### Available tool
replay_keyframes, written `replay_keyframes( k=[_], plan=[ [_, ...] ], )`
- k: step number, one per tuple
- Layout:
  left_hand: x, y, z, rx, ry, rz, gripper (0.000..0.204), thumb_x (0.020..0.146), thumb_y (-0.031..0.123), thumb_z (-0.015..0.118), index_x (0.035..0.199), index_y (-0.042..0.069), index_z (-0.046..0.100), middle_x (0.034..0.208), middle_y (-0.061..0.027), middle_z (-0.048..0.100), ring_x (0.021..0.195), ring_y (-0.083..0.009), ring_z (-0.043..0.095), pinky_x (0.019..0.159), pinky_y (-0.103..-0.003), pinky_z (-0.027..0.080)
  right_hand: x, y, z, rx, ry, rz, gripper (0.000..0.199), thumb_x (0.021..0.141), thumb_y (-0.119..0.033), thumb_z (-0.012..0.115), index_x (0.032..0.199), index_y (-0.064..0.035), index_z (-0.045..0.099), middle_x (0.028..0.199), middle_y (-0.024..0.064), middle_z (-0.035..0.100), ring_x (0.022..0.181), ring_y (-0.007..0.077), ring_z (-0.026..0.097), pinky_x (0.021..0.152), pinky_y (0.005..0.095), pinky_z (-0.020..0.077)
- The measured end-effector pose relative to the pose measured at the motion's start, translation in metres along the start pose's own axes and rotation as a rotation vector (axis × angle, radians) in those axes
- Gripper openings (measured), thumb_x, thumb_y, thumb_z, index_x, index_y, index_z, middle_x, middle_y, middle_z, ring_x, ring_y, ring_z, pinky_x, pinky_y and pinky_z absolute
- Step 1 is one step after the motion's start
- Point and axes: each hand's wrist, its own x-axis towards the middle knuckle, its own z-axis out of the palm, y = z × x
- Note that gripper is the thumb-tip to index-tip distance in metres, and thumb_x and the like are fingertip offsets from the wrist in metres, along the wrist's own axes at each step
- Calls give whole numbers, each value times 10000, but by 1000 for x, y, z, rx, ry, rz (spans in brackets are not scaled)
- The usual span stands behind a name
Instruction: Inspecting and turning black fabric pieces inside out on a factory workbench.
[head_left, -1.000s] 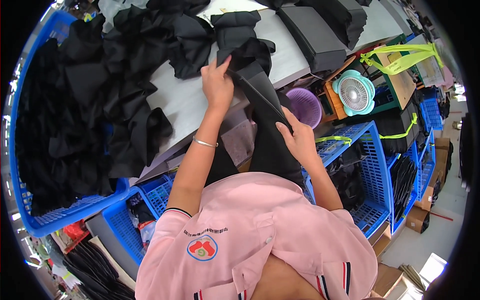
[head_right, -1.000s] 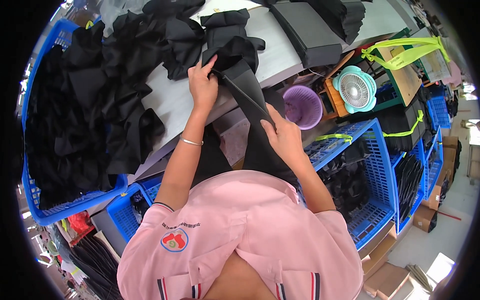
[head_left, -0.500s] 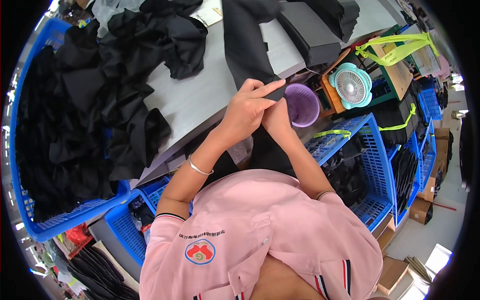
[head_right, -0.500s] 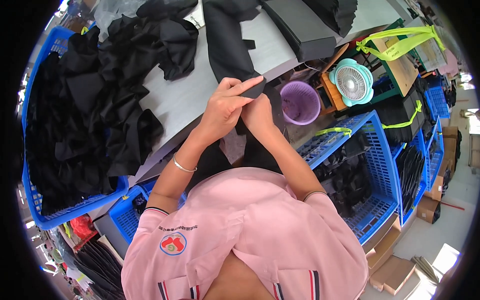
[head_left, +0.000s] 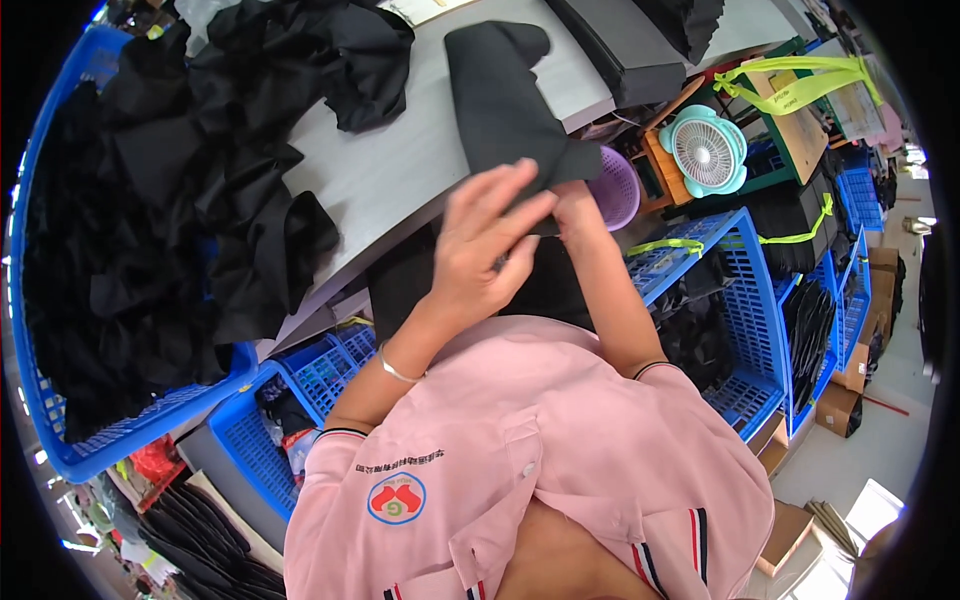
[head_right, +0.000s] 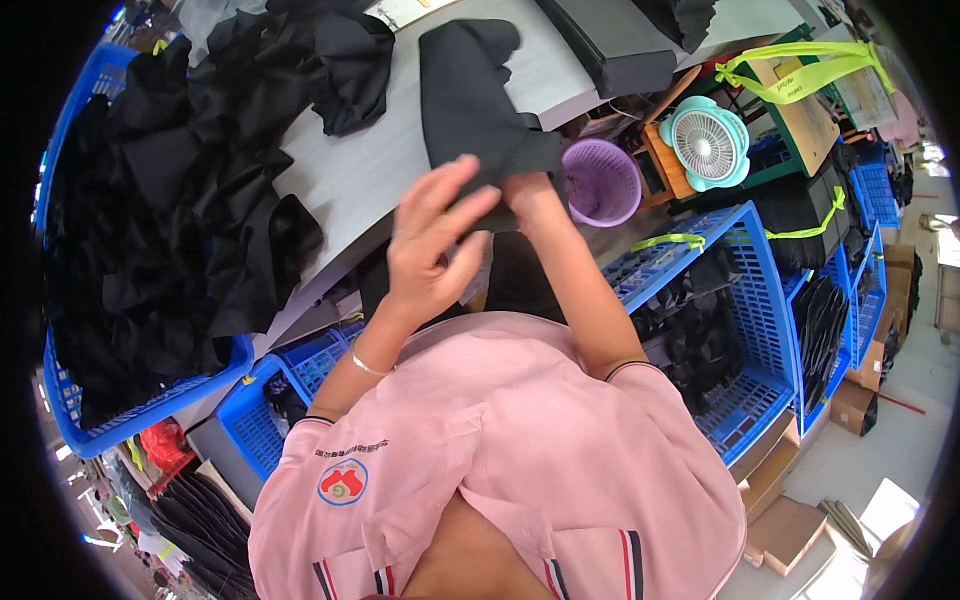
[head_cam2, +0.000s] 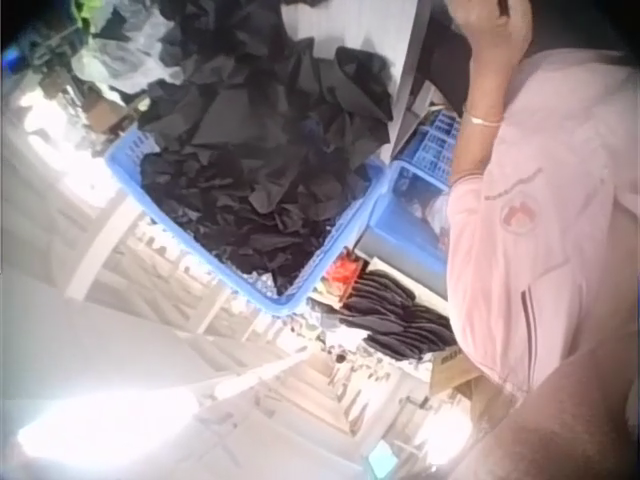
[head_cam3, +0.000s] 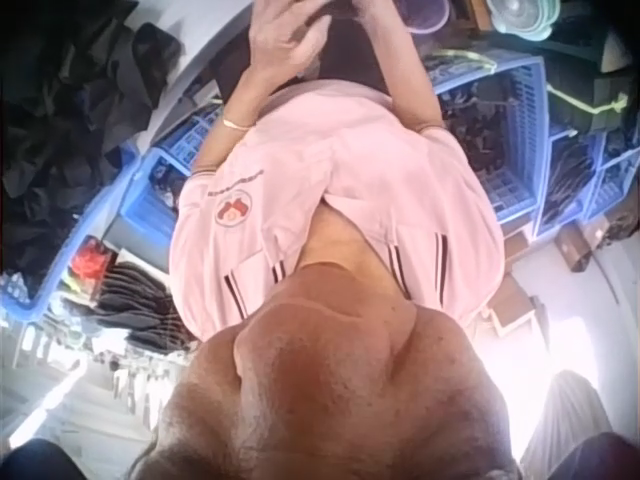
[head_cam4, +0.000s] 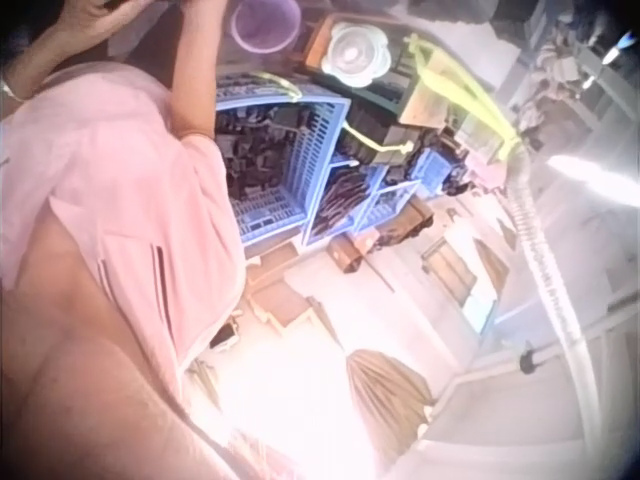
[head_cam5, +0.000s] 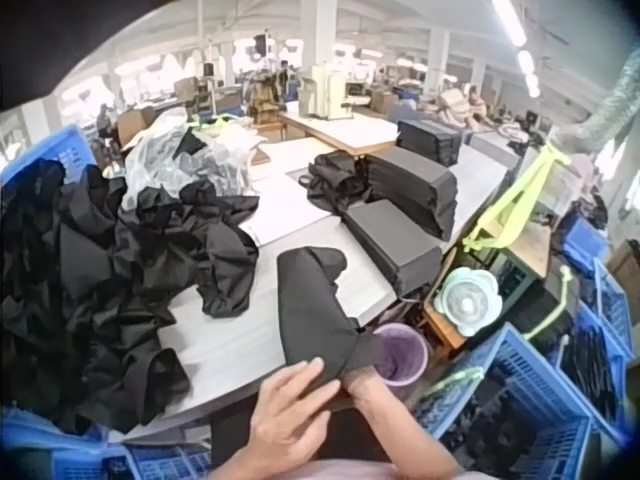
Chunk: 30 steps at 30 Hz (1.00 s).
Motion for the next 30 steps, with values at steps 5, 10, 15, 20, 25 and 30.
replay_keyframes(
  k=[5,10,15,20,25,30],
  plan=[
    [-12,-2,12,103,157,-190,804,693,-4,689,1459,75,458,1566,-196,307,1393,-398,325,1099,-456,364,-5,-25,12,361,-15,8,383,1029,-281,534,1337,-54,547,1217,86,641,1068,199,650,864,340,572],
    [6,2,24,126,231,-228,828,701,7,719,1475,83,433,1496,-179,361,1296,-376,377,1035,-419,408,-14,-26,13,434,-45,7,373,1039,-259,517,1332,-29,541,1244,115,637,1066,221,668,873,340,594],
    [5,7,31,-82,337,-290,681,688,-161,599,1318,97,622,1245,-104,549,960,-206,597,704,-272,522,-13,-18,4,520,-109,19,300,978,-212,608,1229,-50,598,1108,74,669,927,178,691,744,319,603],
    [8,9,29,-52,398,-234,667,669,-196,565,1258,99,668,1159,-76,596,843,-157,619,632,-250,516,-13,-17,7,568,-62,29,286,966,-205,624,1206,-50,606,1089,69,669,906,172,690,722,318,601],
    [7,13,29,-52,402,-249,663,666,-194,571,1251,101,675,1143,-72,601,855,-152,619,631,-250,517,-10,-8,5,642,-116,40,278,959,-219,630,1181,-52,609,1064,62,667,891,171,686,715,310,597],
    [3,10,31,-94,409,-243,689,663,-196,588,1281,99,661,1158,-74,578,853,-145,599,630,-248,510,-12,-4,9,749,-198,113,253,944,-231,646,1131,-62,619,1020,62,666,859,175,681,691,316,595]
  ],
)
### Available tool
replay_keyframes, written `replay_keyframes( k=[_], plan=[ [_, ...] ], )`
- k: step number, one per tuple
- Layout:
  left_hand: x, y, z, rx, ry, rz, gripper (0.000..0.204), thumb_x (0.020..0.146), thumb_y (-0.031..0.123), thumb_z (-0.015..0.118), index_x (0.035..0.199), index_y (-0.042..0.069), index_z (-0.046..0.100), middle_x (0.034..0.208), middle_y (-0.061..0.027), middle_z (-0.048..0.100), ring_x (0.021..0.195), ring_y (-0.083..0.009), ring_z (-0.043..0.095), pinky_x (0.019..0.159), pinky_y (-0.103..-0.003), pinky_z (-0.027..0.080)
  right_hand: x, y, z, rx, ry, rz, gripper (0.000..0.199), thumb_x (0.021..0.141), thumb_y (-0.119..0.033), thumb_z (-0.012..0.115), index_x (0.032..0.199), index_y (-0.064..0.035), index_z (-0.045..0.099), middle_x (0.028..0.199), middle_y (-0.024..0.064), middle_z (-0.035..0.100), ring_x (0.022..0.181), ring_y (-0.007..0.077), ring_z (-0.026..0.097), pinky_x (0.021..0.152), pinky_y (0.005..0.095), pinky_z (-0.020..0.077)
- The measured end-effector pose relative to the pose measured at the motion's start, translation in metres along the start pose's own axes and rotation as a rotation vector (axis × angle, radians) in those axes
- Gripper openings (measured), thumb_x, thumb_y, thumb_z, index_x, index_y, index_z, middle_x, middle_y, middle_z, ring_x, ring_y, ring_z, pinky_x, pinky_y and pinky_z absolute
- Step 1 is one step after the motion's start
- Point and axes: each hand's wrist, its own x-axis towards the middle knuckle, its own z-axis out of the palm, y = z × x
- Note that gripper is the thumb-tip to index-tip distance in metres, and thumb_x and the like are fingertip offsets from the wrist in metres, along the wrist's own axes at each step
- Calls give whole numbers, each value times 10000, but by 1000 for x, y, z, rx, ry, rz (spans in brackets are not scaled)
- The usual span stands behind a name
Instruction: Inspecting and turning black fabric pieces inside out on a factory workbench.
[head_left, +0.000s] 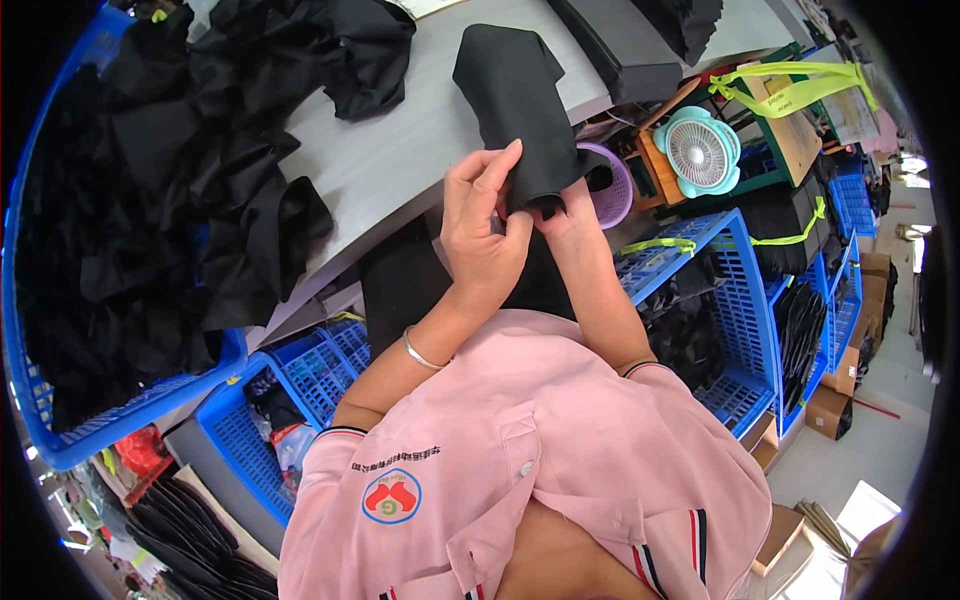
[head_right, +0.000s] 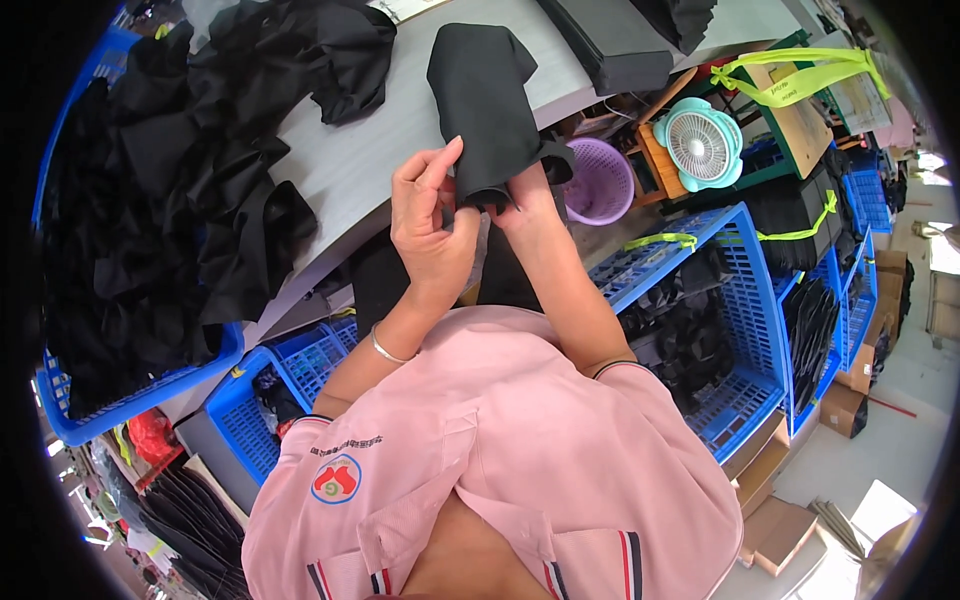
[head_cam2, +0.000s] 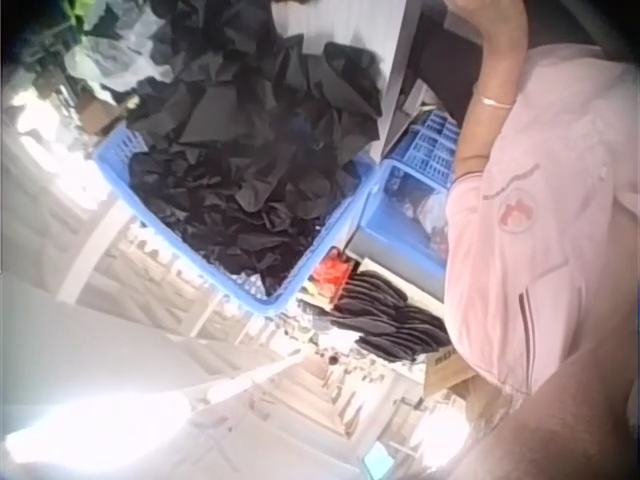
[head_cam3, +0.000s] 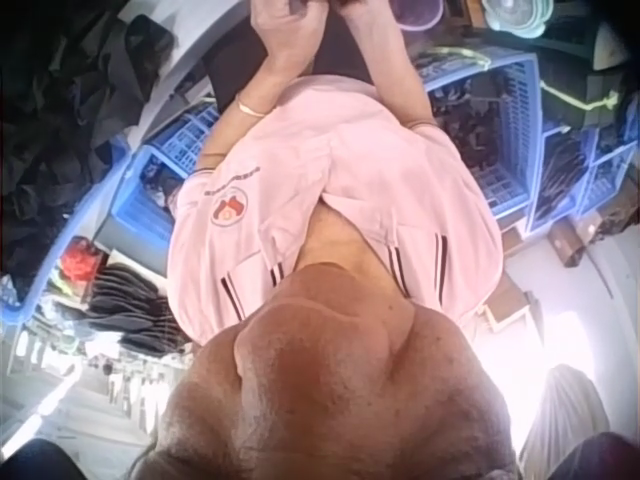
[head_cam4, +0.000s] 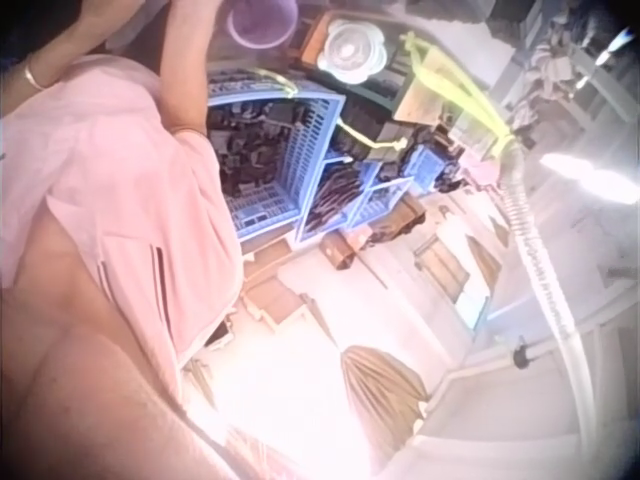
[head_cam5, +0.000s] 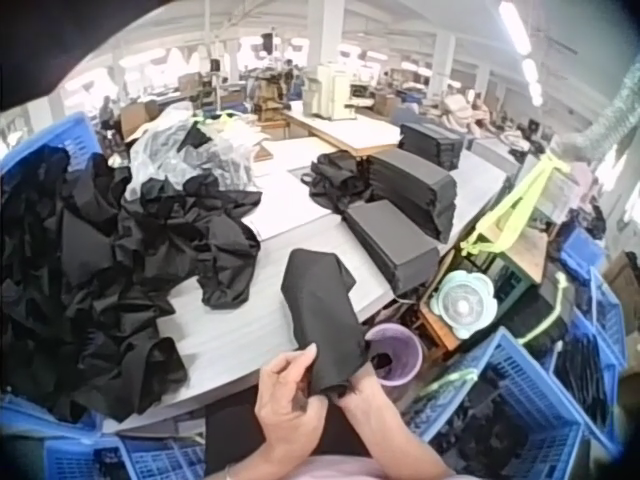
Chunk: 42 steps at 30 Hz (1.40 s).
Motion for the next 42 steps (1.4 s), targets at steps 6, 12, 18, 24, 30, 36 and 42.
replay_keyframes(
  k=[6,12,18,24,30,36,42],
  plan=[
    [-4,-12,3,-22,10,8,749,652,-194,582,1337,104,637,1200,-84,520,813,-117,571,661,-238,505,3,2,3,-27,-62,86,226,945,-230,631,1102,-67,626,986,74,666,837,186,680,631,324,592],
    [-3,-13,-7,-179,48,3,652,749,-151,608,1366,60,605,1239,-123,552,923,-173,598,692,-266,540,10,9,24,-308,146,-51,313,994,-314,541,1155,-53,604,1047,92,659,911,213,674,724,353,592],
    [-7,-60,-23,-137,39,-359,414,922,-29,555,1329,-2,622,1051,-95,666,813,-115,628,701,-256,536,79,28,-73,-815,95,-502,373,984,-215,535,1317,-47,539,1297,111,589,1140,240,601,988,377,494],
    [-17,-103,-44,-608,229,-907,358,969,10,466,1295,-19,613,978,-68,699,762,-134,658,672,-288,586,43,2,-5,-912,-247,71,365,881,-98,658,1222,29,620,1189,107,657,1129,248,608,980,372,474],
    [-22,-111,-9,-687,197,-947,308,951,3,446,1191,-12,640,898,-14,644,716,-90,592,618,-241,507,50,60,-13,-2354,41,-847,285,804,-34,581,1072,25,658,1032,254,662,1018,434,626,936,502,477],
    [-35,-120,10,-807,147,-1118,125,897,11,520,883,-18,641,765,-34,646,590,-84,556,541,-242,432,48,66,-18,-2354,19,-550,255,833,-90,557,1038,-8,686,957,240,693,991,406,656,923,510,474],
    [-22,-134,15,-923,29,-1033,68,910,52,612,848,30,628,836,-64,686,720,-118,638,626,-255,479,88,62,-45,-2408,-40,-1010,263,878,-170,569,1097,-105,700,1051,141,685,1026,340,655,910,493,484]
  ],
)
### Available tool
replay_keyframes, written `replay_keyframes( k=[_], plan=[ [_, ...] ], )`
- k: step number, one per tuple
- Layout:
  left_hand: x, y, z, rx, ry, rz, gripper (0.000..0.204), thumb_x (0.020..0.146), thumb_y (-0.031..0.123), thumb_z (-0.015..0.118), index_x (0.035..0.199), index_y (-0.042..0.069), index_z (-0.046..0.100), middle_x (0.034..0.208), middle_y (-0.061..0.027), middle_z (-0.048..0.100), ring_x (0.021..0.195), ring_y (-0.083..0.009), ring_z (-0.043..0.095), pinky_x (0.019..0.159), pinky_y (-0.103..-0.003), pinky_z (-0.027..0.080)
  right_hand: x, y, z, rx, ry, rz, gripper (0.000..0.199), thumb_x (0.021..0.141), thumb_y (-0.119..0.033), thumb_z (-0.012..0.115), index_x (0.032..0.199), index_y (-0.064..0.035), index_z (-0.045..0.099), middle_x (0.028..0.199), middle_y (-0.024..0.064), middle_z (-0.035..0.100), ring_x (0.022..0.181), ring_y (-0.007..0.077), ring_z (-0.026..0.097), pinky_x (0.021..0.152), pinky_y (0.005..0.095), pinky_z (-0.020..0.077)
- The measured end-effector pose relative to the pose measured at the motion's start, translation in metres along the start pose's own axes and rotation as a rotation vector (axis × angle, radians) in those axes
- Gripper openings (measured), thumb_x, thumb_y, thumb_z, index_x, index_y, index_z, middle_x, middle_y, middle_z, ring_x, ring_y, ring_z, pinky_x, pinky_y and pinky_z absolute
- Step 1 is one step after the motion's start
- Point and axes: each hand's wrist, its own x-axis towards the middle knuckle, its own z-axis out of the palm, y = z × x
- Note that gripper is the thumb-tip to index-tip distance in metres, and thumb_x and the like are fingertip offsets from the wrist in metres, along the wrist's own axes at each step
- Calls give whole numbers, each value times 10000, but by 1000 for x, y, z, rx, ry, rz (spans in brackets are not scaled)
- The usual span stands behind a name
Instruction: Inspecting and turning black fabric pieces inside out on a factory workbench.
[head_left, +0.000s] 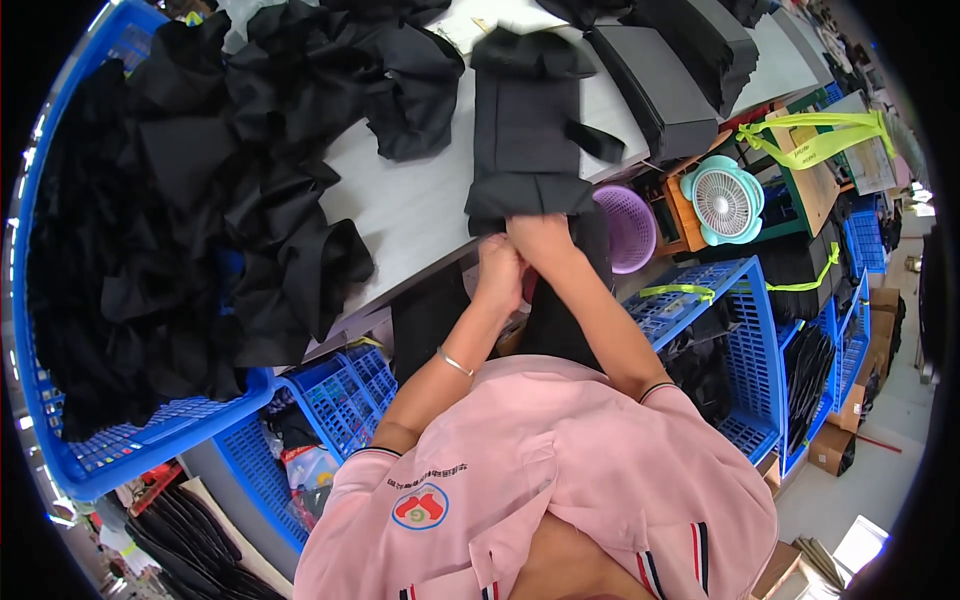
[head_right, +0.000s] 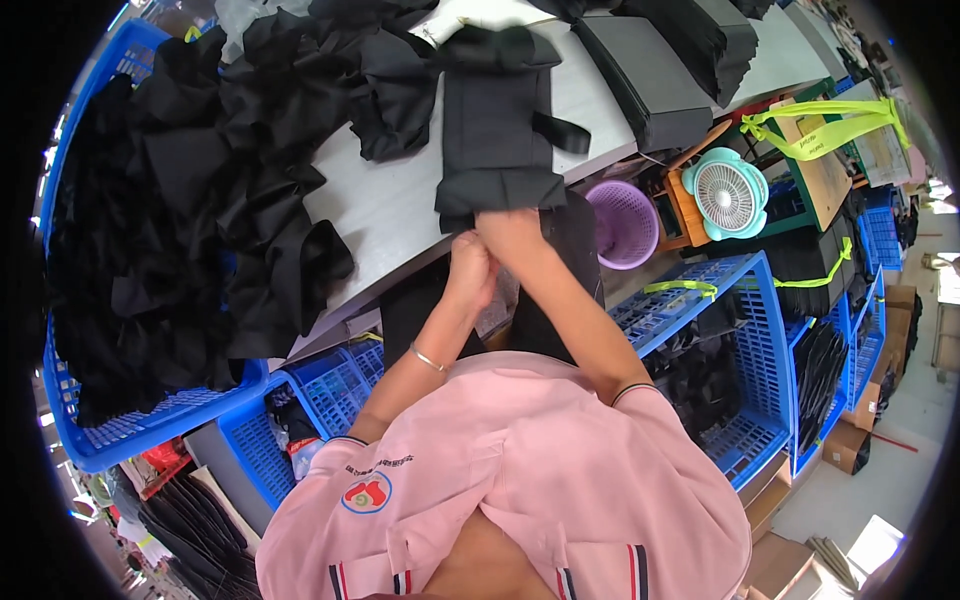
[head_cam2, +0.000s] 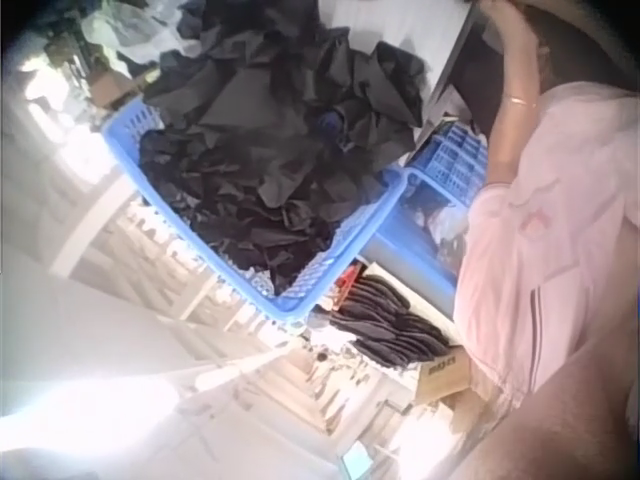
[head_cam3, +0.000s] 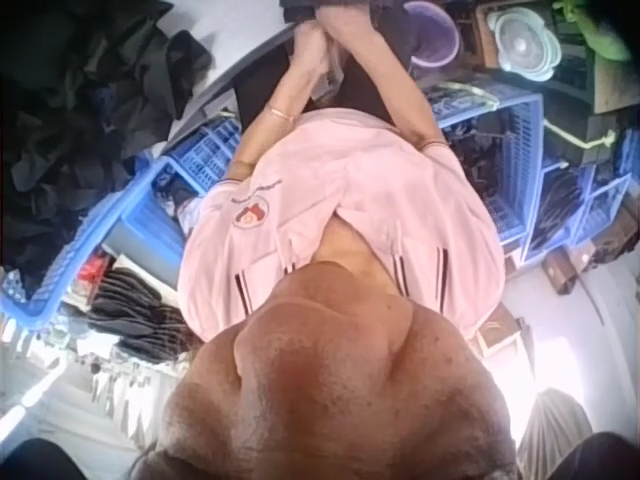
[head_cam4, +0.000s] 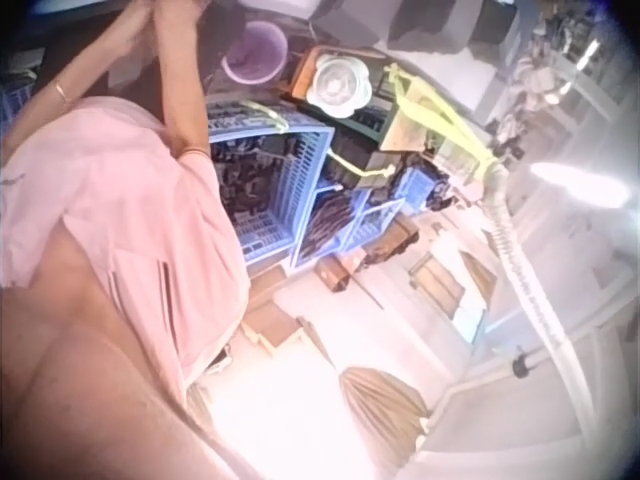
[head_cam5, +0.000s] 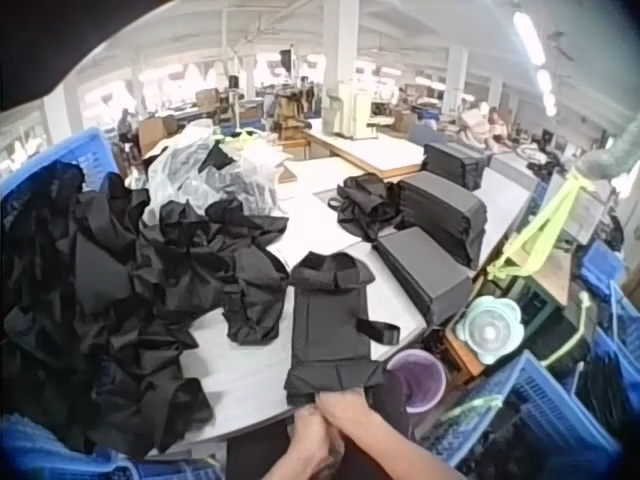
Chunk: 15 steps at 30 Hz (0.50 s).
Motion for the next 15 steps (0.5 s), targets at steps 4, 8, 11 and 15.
replay_keyframes(
  k=[4,8,11,15],
  plan=[
    [-14,7,-5,-3,55,47,236,960,289,695,977,59,642,938,-35,675,862,-101,662,681,-262,526,13,20,-10,85,-237,-45,277,901,-236,572,1124,-129,696,1118,104,664,1049,322,640,898,502,483],
    [-24,44,-1,67,220,186,397,950,270,703,1244,17,618,918,14,628,812,-65,620,663,-229,506,2,23,-17,176,-23,-145,273,942,-261,555,1122,-124,708,1112,110,674,1039,328,640,917,502,447],
    [-20,62,6,402,212,222,332,915,184,742,1167,-6,640,806,32,584,609,-46,528,532,-184,425,-2,19,-16,246,-7,-121,282,971,-297,553,1102,-112,719,1058,130,696,1013,339,648,938,504,425],
    [-13,62,-12,369,166,282,198,896,118,754,1007,-3,644,750,26,589,557,-35,516,493,-184,392,14,19,-11,259,-362,-34,302,965,-254,497,1117,-76,688,1117,141,680,1032,371,647,926,534,443]
  ],
)
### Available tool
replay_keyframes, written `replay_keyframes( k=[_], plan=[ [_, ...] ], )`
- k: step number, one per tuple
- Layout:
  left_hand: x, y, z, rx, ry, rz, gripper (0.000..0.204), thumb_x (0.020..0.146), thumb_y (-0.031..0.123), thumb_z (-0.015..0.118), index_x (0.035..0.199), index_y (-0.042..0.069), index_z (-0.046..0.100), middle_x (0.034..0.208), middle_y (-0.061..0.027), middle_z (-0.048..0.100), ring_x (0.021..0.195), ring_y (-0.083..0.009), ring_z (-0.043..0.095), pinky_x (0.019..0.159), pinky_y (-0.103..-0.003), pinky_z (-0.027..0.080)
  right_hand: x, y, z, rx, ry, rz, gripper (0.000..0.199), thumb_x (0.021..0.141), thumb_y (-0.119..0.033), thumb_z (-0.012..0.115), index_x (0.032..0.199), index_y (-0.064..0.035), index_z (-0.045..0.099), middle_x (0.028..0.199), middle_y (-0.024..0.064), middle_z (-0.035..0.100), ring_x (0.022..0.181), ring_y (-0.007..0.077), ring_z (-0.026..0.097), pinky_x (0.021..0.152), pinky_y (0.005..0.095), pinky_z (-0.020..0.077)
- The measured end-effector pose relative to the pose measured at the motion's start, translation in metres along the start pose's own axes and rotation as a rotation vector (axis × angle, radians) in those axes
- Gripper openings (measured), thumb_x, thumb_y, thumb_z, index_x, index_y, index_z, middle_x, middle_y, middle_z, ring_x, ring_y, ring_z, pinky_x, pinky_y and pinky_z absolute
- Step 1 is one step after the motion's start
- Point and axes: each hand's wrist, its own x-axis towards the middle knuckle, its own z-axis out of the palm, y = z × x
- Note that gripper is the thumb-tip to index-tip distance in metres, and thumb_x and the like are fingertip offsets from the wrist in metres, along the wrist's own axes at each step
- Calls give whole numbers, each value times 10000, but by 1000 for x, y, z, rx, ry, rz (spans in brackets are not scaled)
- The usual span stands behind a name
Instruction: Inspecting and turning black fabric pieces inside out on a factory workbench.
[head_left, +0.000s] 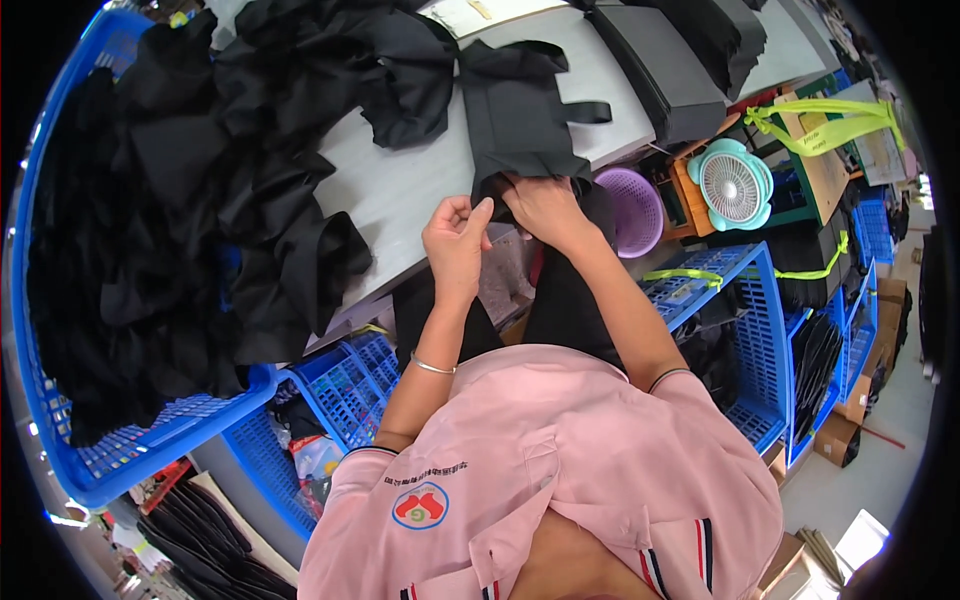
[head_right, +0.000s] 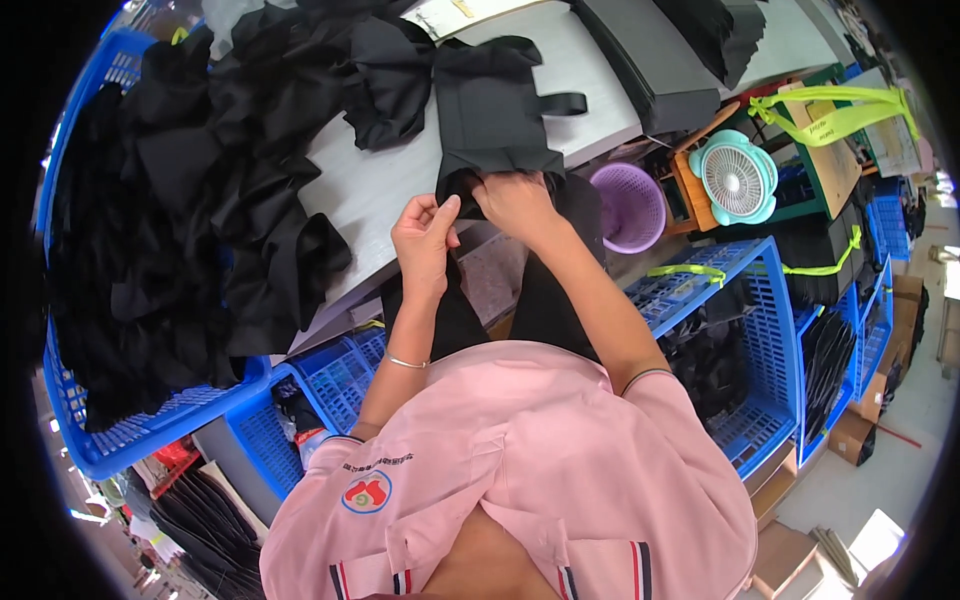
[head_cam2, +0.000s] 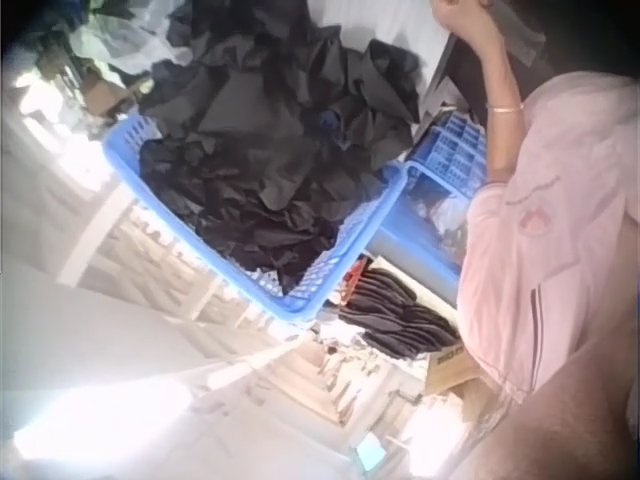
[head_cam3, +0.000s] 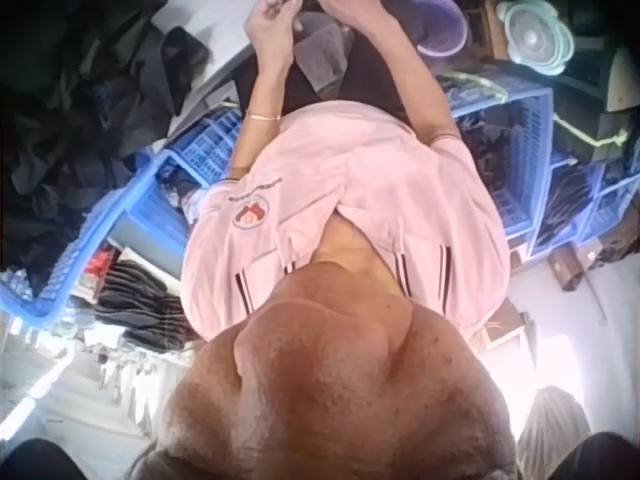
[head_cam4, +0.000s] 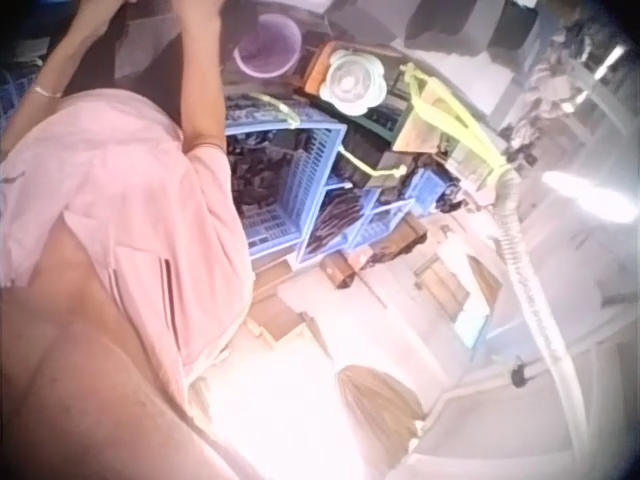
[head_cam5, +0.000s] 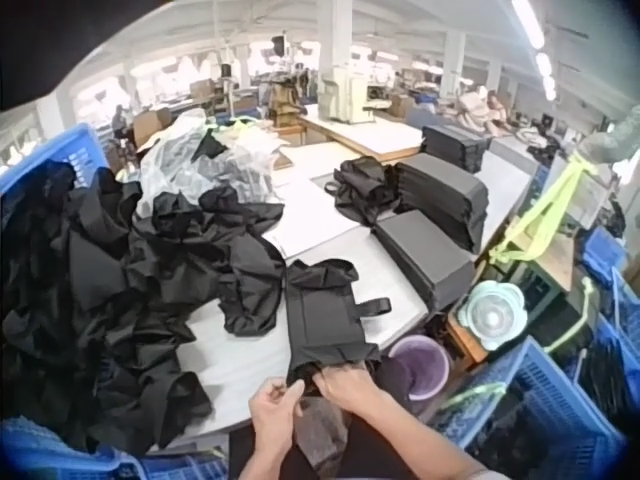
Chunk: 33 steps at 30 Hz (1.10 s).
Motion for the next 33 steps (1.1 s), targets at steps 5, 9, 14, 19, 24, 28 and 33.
replay_keyframes(
  k=[5,9,14,19,24,28,33],
  plan=[
    [-17,24,18,355,-22,239,113,892,83,744,916,29,647,758,4,625,610,-57,560,539,-199,422,26,6,-8,-11,89,113,325,923,-346,527,1030,-95,703,963,177,717,984,396,670,931,561,432],
    [21,63,61,866,-246,1098,286,761,30,771,1030,72,685,1033,-75,668,961,-246,623,826,-346,500,26,6,14,-284,6,22,525,892,-363,571,1334,-79,581,1388,159,568,1329,403,480,1020,678,346],
    [99,52,95,1212,-670,1213,254,730,104,759,980,107,716,1130,-38,641,1076,-285,560,943,-400,425,24,-22,23,-213,302,14,577,917,-331,591,1419,-76,466,1470,148,446,1367,337,408,1123,501,332],
    [75,19,96,1181,-803,1168,91,723,64,653,761,123,710,923,-15,649,894,-240,556,744,-371,429,11,-4,26,103,147,-26,528,926,-279,566,1405,-73,481,1430,160,486,1357,336,427,1116,455,356],
    [62,59,80,1022,-940,814,170,787,71,707,956,61,724,1040,-68,673,971,-280,609,853,-376,505,-8,13,33,252,245,-108,453,930,-283,515,1344,-102,548,1316,174,560,1232,368,524,1063,548,358],
    [101,87,76,801,-838,569,251,930,162,621,1147,101,730,1331,-125,634,1246,-294,586,1011,-370,483,-25,-23,-12,58,11,44,307,913,-227,537,1154,-74,650,1167,151,606,1111,379,542,952,563,430],
    [164,7,56,1288,-776,884,478,968,354,603,1402,156,568,1492,-138,498,1414,-347,405,1162,-463,292,-46,-16,-8,22,71,-30,304,959,-301,538,1193,-132,634,1043,93,594,1085,298,547,873,500,420]
  ],
)
